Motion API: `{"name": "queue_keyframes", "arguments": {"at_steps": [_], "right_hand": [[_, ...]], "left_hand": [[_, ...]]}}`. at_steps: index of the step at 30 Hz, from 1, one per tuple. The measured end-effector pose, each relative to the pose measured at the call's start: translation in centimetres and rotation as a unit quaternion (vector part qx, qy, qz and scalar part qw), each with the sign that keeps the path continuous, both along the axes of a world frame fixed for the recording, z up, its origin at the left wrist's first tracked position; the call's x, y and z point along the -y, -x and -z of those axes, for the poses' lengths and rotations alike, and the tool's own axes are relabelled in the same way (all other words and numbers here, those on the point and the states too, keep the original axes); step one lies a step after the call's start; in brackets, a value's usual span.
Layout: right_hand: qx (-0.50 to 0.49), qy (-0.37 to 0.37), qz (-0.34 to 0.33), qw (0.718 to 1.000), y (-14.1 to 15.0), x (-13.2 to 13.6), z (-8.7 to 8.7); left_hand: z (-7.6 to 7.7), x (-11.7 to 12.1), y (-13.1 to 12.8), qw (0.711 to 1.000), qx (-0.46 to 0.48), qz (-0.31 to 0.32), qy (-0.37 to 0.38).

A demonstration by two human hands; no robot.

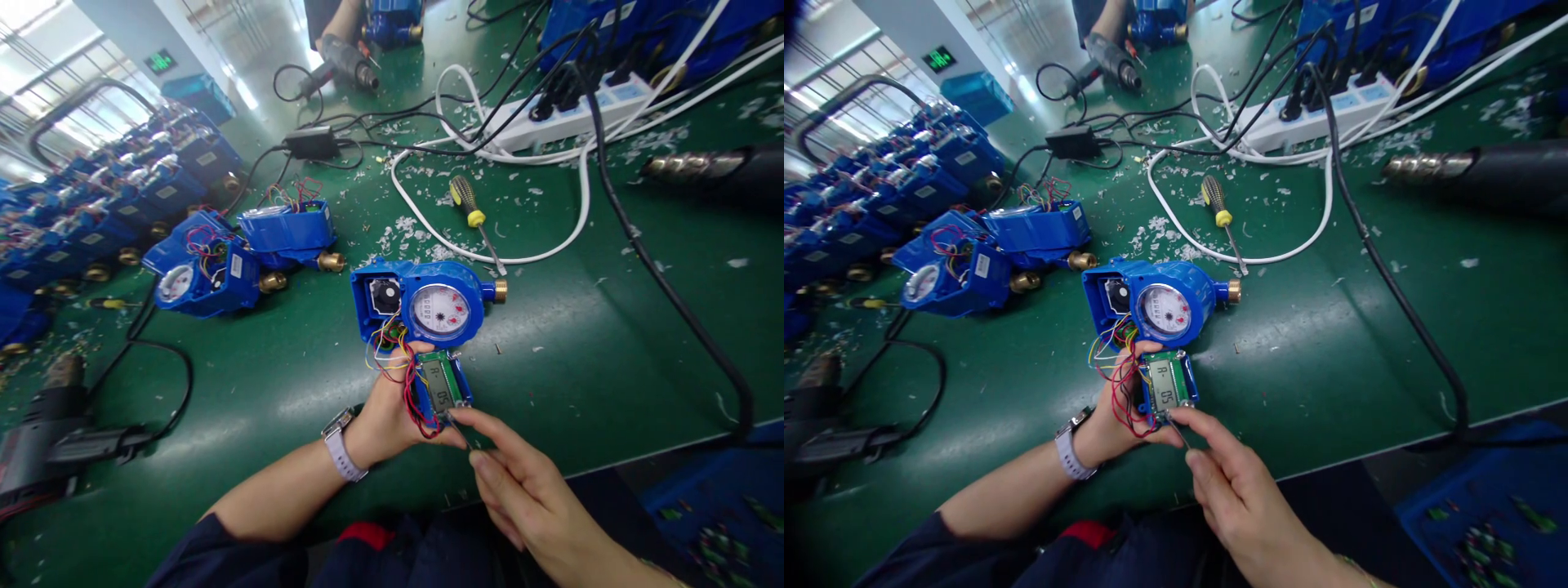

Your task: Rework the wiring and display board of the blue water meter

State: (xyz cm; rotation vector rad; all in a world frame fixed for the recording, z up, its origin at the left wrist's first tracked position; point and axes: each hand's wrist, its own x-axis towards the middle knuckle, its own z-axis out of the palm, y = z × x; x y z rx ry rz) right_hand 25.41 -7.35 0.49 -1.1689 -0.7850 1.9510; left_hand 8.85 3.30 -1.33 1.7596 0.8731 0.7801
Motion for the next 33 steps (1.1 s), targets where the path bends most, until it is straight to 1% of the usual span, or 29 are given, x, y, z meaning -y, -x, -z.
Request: {"name": "queue_keyframes", "arguments": {"at_steps": [3, 6, 9, 12, 16, 19, 21, 23, 25, 26, 27, 28, 30, 32, 33], "right_hand": [[-0.025, 0.019, 0.012, 0.999, 0.2, 0.0, 0.0], [-0.036, 0.025, 0.025, 0.999, 0.3, 0.1, -0.1], [-0.050, 0.030, 0.047, 0.997, 0.5, 0.3, -0.1], [-0.072, 0.030, 0.069, 0.995, 0.8, 0.4, 0.0], [-0.103, 0.028, 0.073, 0.992, 0.9, 0.4, 0.5], [-0.085, 0.021, 0.027, 0.996, 0.0, 0.1, 0.6], [-0.040, 0.000, -0.034, 0.999, -1.1, -0.4, 0.2], [0.036, -0.035, -0.108, 0.993, -2.3, -1.2, -0.5], [0.132, -0.085, -0.177, 0.971, -3.5, -2.0, -1.4], [0.190, -0.120, -0.204, 0.953, -3.9, -2.4, -1.8], [0.252, -0.162, -0.221, 0.928, -4.3, -2.7, -2.1], [0.312, -0.208, -0.232, 0.898, -4.6, -2.9, -2.3], [0.421, -0.302, -0.231, 0.824, -5.0, -3.1, -2.5], [0.489, -0.371, -0.228, 0.756, -5.2, -3.2, -2.5], [0.510, -0.393, -0.232, 0.729, -5.2, -3.2, -2.6]], "left_hand": [[0.2, 0.3, 0.0, 1.000, 0.004, -0.020, -0.007], [0.1, 0.4, -0.2, 0.999, -0.008, -0.031, -0.003], [-0.2, 0.4, -0.5, 1.000, 0.007, -0.030, 0.004], [-0.3, 0.4, -0.8, 0.999, 0.037, -0.030, -0.004], [-0.2, 0.5, -0.7, 0.999, 0.029, -0.025, -0.016], [-0.2, 0.5, -0.3, 1.000, 0.009, -0.003, -0.022], [-0.3, 0.4, 0.0, 1.000, 0.011, 0.020, -0.016], [-0.3, 0.2, 0.2, 0.999, 0.012, 0.035, -0.011], [-0.3, 0.0, 0.3, 0.999, 0.003, 0.038, -0.022], [-0.3, -0.1, 0.4, 0.999, -0.004, 0.036, -0.031], [-0.3, -0.2, 0.5, 0.999, -0.010, 0.036, -0.038], [-0.3, -0.2, 0.5, 0.998, -0.015, 0.037, -0.043], [-0.2, -0.2, 0.5, 0.998, -0.019, 0.039, -0.041], [-0.1, -0.1, 0.6, 0.999, -0.018, 0.036, -0.031], [-0.1, 0.0, 0.6, 0.999, -0.019, 0.038, -0.025]]}}
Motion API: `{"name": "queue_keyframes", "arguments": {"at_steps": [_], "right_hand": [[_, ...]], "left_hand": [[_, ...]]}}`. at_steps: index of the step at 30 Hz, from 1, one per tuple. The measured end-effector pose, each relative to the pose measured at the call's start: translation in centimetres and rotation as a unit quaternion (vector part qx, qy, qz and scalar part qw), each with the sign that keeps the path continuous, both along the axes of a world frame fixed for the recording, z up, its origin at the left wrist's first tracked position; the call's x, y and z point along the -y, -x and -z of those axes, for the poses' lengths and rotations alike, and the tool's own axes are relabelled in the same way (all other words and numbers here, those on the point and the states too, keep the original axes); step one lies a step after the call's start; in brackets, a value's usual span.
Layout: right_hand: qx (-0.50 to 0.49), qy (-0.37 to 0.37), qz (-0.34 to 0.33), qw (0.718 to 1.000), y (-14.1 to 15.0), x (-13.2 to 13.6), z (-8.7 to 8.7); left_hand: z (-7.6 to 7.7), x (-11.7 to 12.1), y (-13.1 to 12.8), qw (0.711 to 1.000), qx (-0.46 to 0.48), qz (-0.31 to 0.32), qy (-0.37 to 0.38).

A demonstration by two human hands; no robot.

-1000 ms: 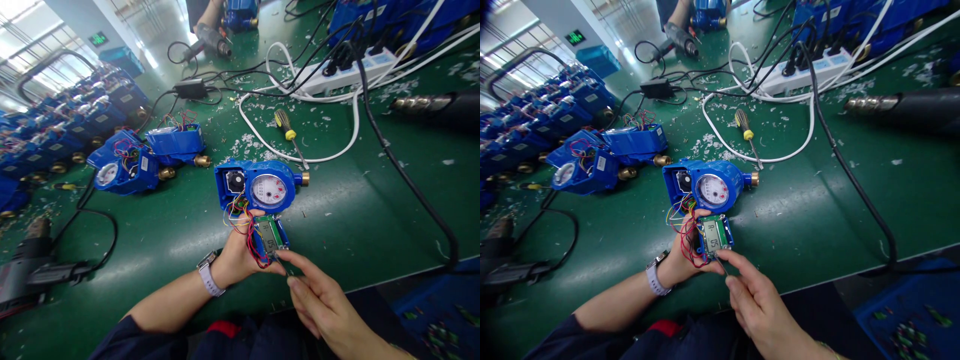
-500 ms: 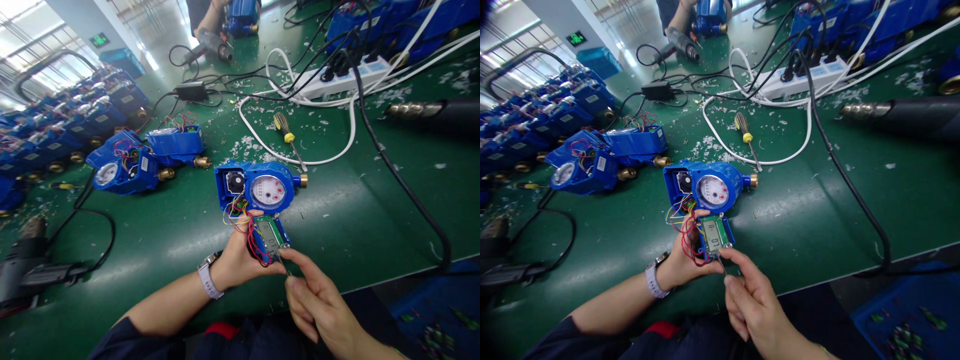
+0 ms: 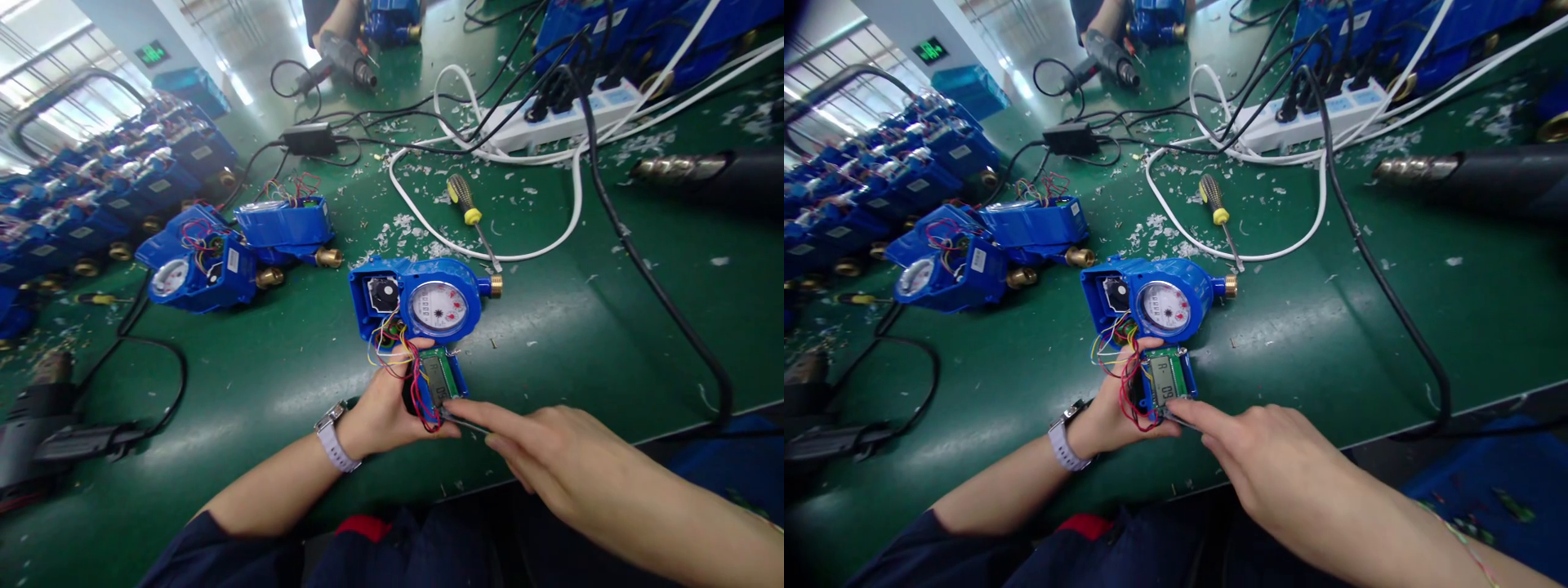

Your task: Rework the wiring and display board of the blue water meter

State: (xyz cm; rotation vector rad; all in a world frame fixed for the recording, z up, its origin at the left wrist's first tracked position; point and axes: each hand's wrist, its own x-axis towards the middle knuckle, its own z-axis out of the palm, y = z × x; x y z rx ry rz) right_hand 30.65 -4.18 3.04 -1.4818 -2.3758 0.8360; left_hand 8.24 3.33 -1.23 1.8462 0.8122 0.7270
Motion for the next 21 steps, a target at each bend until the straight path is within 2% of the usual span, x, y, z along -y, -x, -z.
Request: {"name": "queue_keyframes", "arguments": {"at_steps": [2, 4, 6, 7, 9, 11, 12, 13, 15, 21], "right_hand": [[0.027, -0.020, -0.019, 0.999, -0.1, -0.1, -0.2], [0.031, 0.004, -0.029, 0.999, 0.0, -0.3, -0.6], [0.013, 0.068, -0.015, 0.998, 0.1, -0.7, -1.1], [-0.016, 0.129, -0.002, 0.992, 0.2, -0.9, -1.4], [-0.111, 0.286, 0.030, 0.951, 0.4, -1.3, -1.9], [-0.210, 0.424, 0.065, 0.879, 0.7, -1.4, -2.0], [-0.245, 0.462, 0.084, 0.848, 1.0, -1.2, -1.8], [-0.270, 0.478, 0.107, 0.829, 1.2, -1.0, -1.6], [-0.313, 0.476, 0.148, 0.809, 1.9, -0.3, -1.0], [-0.446, 0.412, 0.241, 0.757, 4.4, 2.1, 0.7]], "left_hand": [[0.0, 0.1, 0.1, 1.000, -0.003, 0.012, 0.006], [0.1, 0.1, 0.2, 1.000, -0.009, 0.028, 0.005], [0.1, 0.1, 0.2, 0.999, -0.021, 0.024, -0.002], [0.2, 0.1, 0.2, 0.999, -0.028, 0.012, -0.010], [0.2, 0.2, 0.1, 0.999, -0.042, -0.015, -0.026], [0.4, 0.3, -0.1, 0.998, -0.047, -0.035, -0.032], [0.5, 0.3, -0.1, 0.998, -0.046, -0.040, -0.028], [0.6, 0.4, -0.2, 0.998, -0.042, -0.042, -0.020], [0.8, 0.6, -0.3, 0.999, -0.032, -0.041, 0.001], [1.3, 0.9, -0.4, 0.998, -0.003, -0.051, 0.024]]}}
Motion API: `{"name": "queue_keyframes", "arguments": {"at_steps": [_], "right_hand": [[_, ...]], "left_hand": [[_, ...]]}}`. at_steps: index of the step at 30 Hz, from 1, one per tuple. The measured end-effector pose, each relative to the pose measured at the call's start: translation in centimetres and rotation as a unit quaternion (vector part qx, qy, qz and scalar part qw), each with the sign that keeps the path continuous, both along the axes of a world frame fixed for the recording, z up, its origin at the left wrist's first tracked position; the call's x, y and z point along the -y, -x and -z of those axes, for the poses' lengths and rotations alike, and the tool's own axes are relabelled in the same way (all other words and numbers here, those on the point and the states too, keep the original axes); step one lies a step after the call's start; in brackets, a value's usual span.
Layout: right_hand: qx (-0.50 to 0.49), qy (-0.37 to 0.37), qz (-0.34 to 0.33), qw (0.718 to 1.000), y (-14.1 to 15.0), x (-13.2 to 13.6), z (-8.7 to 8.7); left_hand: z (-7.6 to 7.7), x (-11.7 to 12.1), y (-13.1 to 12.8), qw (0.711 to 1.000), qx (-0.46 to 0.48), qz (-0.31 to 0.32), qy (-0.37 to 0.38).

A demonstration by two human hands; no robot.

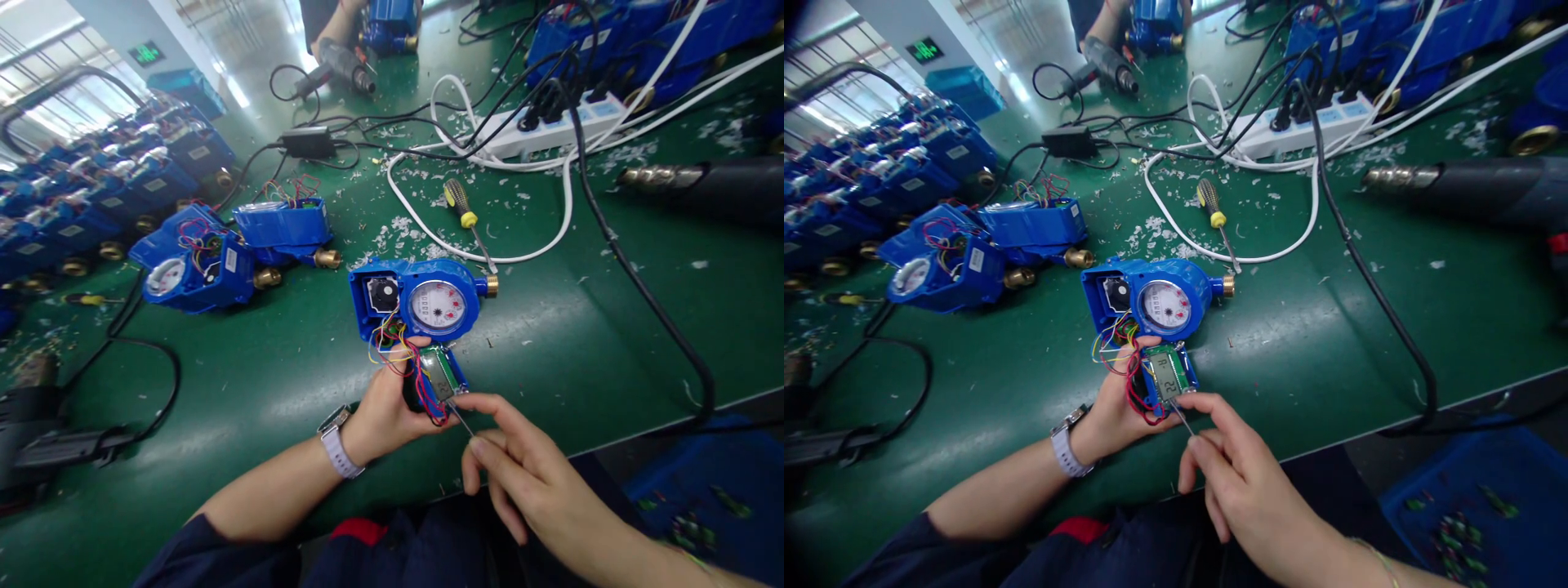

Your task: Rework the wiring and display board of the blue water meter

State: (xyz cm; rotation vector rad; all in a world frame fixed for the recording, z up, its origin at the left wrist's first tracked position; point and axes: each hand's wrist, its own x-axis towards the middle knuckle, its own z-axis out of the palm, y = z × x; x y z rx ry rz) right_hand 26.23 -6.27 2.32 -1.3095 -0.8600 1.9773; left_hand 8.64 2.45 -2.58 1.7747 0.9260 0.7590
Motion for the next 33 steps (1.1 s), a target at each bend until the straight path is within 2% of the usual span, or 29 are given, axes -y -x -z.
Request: {"name": "queue_keyframes", "arguments": {"at_steps": [6, 12, 16, 20, 25, 27, 29, 31, 33], "right_hand": [[-0.076, 0.002, 0.095, 0.993, 1.1, 0.6, 0.9], [-0.118, 0.022, 0.119, 0.986, 1.2, 0.7, 0.5], [-0.126, 0.027, 0.090, 0.988, 0.7, 0.5, 0.6], [-0.135, 0.036, 0.045, 0.989, -0.2, 0.4, 0.7], [-0.158, 0.020, 0.012, 0.987, -1.5, 1.6, 1.0], [-0.165, 0.008, -0.028, 0.986, -2.2, 2.3, 1.1], [-0.125, 0.003, -0.080, 0.989, -3.0, 3.0, 1.1], [-0.026, -0.020, -0.114, 0.993, -3.9, 3.3, 0.9], [0.096, -0.103, -0.116, 0.983, -5.0, 3.2, 0.4]], "left_hand": [[-0.4, -0.2, -0.3, 0.999, -0.012, -0.018, -0.046], [-0.6, -0.3, -0.4, 0.999, -0.007, -0.008, -0.044], [-1.0, -0.4, -0.4, 1.000, 0.004, 0.004, -0.018], [-1.2, -0.7, -0.2, 0.999, 0.018, 0.044, 0.003], [-1.2, -1.1, 0.4, 0.997, 0.027, 0.076, -0.013], [-1.2, -1.3, 0.6, 0.995, 0.019, 0.089, -0.028], [-1.4, -1.5, 0.8, 0.994, 0.008, 0.096, -0.043], [-1.5, -1.6, 0.9, 0.994, 0.000, 0.102, -0.046], [-1.5, -1.6, 1.0, 0.993, 0.000, 0.107, -0.046]]}}
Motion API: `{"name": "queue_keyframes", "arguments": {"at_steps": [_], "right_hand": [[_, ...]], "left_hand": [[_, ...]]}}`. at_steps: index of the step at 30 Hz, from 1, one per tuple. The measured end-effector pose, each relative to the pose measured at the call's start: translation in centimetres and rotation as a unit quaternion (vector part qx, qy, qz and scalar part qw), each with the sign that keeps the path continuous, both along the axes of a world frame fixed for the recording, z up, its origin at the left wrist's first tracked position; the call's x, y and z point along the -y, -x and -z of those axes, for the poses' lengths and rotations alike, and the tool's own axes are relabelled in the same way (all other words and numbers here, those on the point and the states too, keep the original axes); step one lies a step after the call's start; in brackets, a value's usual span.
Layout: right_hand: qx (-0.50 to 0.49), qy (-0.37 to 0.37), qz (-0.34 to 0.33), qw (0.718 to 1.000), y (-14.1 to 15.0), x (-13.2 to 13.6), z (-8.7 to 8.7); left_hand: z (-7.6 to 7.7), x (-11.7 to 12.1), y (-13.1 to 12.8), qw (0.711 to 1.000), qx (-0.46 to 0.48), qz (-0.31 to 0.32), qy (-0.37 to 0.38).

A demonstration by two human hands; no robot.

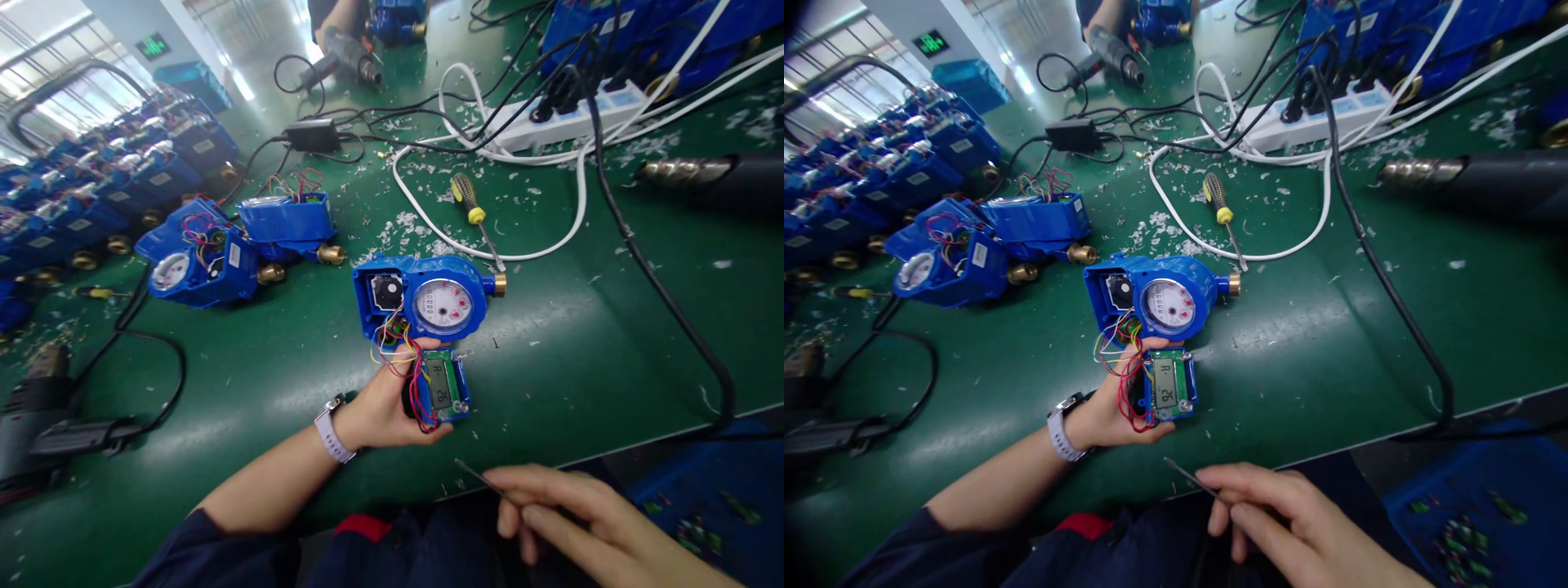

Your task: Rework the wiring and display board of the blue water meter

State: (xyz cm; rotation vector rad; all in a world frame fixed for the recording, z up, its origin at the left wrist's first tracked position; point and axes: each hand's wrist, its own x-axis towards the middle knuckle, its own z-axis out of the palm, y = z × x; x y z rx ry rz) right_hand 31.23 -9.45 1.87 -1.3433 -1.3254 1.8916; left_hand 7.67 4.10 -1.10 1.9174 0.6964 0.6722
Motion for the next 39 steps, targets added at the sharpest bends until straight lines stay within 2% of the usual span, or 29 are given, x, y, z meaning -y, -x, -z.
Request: {"name": "queue_keyframes", "arguments": {"at_steps": [1, 3, 6, 9, 15, 17, 19, 21, 24, 26, 29, 31, 34, 39], "right_hand": [[0.053, -0.073, 0.002, 0.996, -0.6, -0.2, -0.2], [0.143, -0.223, 0.006, 0.964, -1.5, -0.9, -0.7], [0.218, -0.353, -0.025, 0.909, -2.4, -2.3, -1.2], [0.252, -0.419, -0.070, 0.870, -2.6, -3.7, -1.7], [0.288, -0.501, -0.163, 0.800, -2.7, -6.2, -2.8], [0.295, -0.506, -0.174, 0.791, -2.6, -6.7, -3.1], [0.284, -0.481, -0.179, 0.810, -2.6, -6.8, -3.3], [0.255, -0.415, -0.185, 0.853, -2.7, -6.7, -3.5], [0.188, -0.244, -0.205, 0.929, -3.0, -7.1, -3.5], [0.132, -0.099, -0.224, 0.961, -3.1, -7.8, -3.6], [0.037, 0.095, -0.230, 0.968, -2.8, -9.2, -3.7], [-0.016, 0.174, -0.221, 0.959, -2.6, -9.9, -3.7], [-0.051, 0.216, -0.209, 0.952, -2.5, -10.4, -3.9], [-0.027, 0.207, -0.203, 0.957, -2.7, -10.5, -3.9]], "left_hand": [[0.0, 0.0, 0.0, 1.000, 0.003, 0.003, -0.001], [0.0, 0.0, 0.0, 1.000, 0.012, 0.009, -0.001], [-0.1, -0.2, 0.1, 1.000, 0.014, 0.019, 0.000], [-0.4, -0.4, 0.1, 0.999, 0.002, 0.029, -0.015], [-0.8, -0.6, 0.0, 0.999, 0.014, 0.043, -0.011], [-0.8, -0.6, 0.0, 0.999, 0.009, 0.040, -0.011], [-0.7, -0.6, 0.0, 0.999, 0.001, 0.035, -0.009], [-0.6, -0.5, 0.0, 1.000, 0.002, 0.029, -0.002], [-0.4, -0.6, 0.1, 1.000, 0.005, 0.026, -0.009], [-0.3, -0.6, 0.1, 0.999, 0.004, 0.027, -0.020], [-0.3, -0.7, 0.1, 0.999, 0.006, 0.029, -0.030], [-0.4, -0.8, 0.2, 0.999, 0.005, 0.029, -0.029], [-0.5, -0.8, 0.3, 0.999, 0.000, 0.028, -0.018], [-0.3, -0.8, 0.4, 0.999, 0.004, 0.031, -0.010]]}}
